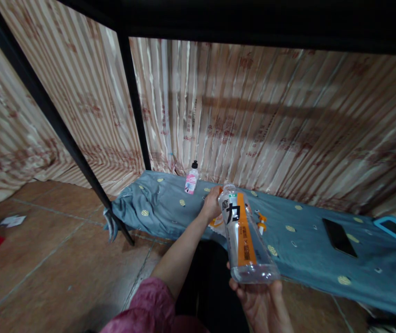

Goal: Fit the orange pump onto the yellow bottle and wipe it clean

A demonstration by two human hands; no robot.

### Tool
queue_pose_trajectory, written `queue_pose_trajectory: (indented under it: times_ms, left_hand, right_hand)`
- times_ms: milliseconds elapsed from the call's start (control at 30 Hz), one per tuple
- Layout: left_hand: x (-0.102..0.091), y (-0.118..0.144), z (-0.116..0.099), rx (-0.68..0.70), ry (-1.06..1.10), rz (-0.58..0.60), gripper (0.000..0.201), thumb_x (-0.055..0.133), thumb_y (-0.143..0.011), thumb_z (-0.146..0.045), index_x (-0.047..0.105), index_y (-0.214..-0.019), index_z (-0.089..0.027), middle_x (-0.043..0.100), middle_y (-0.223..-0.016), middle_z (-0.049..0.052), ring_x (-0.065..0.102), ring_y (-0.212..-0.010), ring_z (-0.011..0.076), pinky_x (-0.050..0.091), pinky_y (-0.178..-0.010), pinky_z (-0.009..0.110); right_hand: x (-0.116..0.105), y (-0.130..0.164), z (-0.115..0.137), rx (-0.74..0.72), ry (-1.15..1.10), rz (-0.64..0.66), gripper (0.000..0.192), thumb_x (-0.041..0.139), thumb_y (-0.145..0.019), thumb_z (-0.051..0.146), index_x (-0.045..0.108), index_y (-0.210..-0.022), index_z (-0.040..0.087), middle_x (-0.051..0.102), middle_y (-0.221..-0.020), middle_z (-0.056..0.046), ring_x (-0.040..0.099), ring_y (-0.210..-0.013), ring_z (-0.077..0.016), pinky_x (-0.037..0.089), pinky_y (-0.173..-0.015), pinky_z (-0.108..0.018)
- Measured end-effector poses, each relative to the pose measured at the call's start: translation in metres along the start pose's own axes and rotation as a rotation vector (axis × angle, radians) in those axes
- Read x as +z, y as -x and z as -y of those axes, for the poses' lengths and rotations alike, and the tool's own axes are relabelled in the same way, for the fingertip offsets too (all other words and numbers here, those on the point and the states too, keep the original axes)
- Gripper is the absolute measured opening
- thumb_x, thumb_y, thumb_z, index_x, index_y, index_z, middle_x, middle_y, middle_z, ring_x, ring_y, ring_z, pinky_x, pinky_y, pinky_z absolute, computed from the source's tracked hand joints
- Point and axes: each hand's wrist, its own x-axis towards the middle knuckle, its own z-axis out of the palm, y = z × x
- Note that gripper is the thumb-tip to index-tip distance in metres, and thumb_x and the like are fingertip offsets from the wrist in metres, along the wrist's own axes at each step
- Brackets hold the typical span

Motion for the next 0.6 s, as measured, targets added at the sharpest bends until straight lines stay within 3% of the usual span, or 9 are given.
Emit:
queue_pose_trajectory:
  times_ms: [600]
  left_hand:
    - [-0.0021,0.0007,-0.0033,-0.023,-0.019,0.004,0.031,0.061,-0.083,-0.018,0.056,-0.114,-0.014,0.064,-0.111,0.012,0.060,-0.107,0.0256,0.052,-0.096,0.041]
  right_hand:
    - [0.0023,0.0005,-0.0004,0.002,-0.012,-0.017,0.050,0.081,-0.065,0.063,0.080,-0.097,0.024,0.080,-0.097,-0.013,0.074,-0.066,-0.0173,0.058,-0.059,-0.020]
